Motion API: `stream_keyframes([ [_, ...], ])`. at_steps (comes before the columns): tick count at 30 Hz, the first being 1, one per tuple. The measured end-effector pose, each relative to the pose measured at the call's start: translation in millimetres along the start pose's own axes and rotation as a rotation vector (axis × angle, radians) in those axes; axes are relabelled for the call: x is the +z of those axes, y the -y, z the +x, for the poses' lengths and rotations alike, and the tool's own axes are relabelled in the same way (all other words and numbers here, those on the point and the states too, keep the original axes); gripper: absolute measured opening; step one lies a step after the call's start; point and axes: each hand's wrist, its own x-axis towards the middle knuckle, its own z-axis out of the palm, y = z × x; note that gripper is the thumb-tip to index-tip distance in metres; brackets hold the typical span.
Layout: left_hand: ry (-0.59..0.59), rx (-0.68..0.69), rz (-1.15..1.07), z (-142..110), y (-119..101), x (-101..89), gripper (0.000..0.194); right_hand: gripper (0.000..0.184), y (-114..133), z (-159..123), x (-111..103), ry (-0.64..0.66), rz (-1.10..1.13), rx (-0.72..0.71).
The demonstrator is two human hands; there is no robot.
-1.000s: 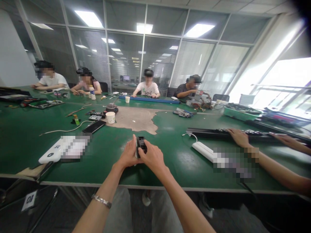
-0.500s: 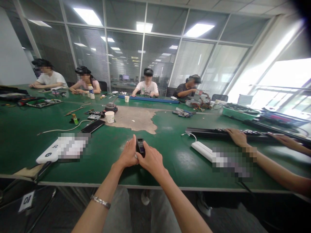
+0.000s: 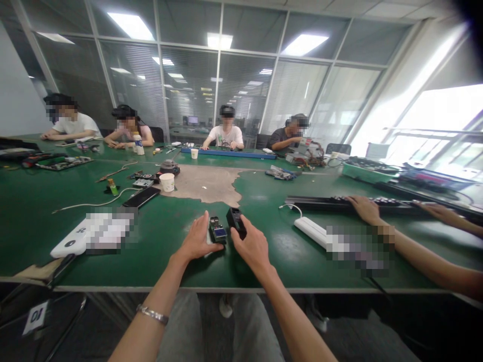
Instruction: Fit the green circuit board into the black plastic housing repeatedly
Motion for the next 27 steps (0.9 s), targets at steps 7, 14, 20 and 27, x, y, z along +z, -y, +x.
stream_keyframes([
  [7, 0.013, -0.004, 0.050, 2, 1, 0.3, 0.127, 0.052, -18, -15, 11, -0.051, -0.096, -0.045],
  [14, 0.061, -0.049, 0.103, 4, 0, 1.1, 0.121, 0.057, -24, -20, 14, -0.087, -0.067, -0.138],
  [20, 0.074, -0.069, 0.093, 5, -2, 0.2, 0.119, 0.055, -27, -20, 21, -0.031, -0.073, -0.125],
  [27, 0.079, -0.068, 0.078, 5, -1, -0.6, 0.114, 0.055, -33, -17, 22, -0.111, 0.087, -0.079],
])
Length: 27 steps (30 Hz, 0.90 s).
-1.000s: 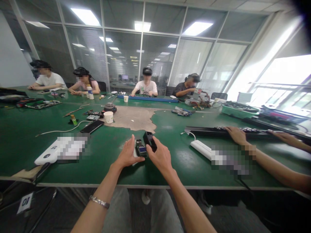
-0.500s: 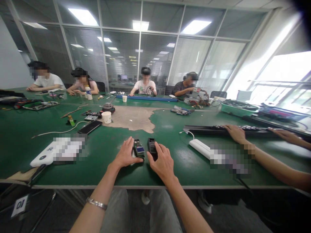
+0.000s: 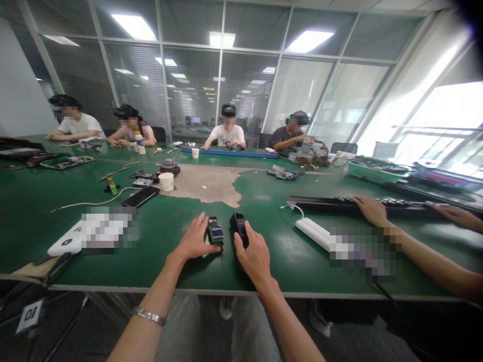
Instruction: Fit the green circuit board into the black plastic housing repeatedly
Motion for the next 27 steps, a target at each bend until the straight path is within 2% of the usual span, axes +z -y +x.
stream_keyframes([
  [3, 0.009, 0.020, -0.004, 0, 1, 0.4, 0.112, 0.056, 8, 4, -4, -0.047, 0.117, -0.017],
  [6, 0.010, 0.028, -0.021, -1, 3, 1.4, 0.110, 0.055, 27, 7, -7, -0.037, 0.178, -0.067],
  [12, 0.027, 0.016, -0.082, -2, 7, 3.0, 0.115, 0.052, 58, 11, -1, 0.037, 0.089, -0.111],
  [20, -0.048, 0.089, -0.219, -3, 7, 2.2, 0.134, 0.053, 70, 17, 4, 0.151, -0.088, -0.144],
  [23, -0.065, 0.095, -0.208, -3, 9, 3.1, 0.132, 0.052, 70, 12, 9, 0.199, -0.130, -0.136],
  [27, -0.064, 0.129, -0.146, -3, 10, 5.4, 0.123, 0.054, 67, 2, 16, 0.195, -0.123, -0.144],
])
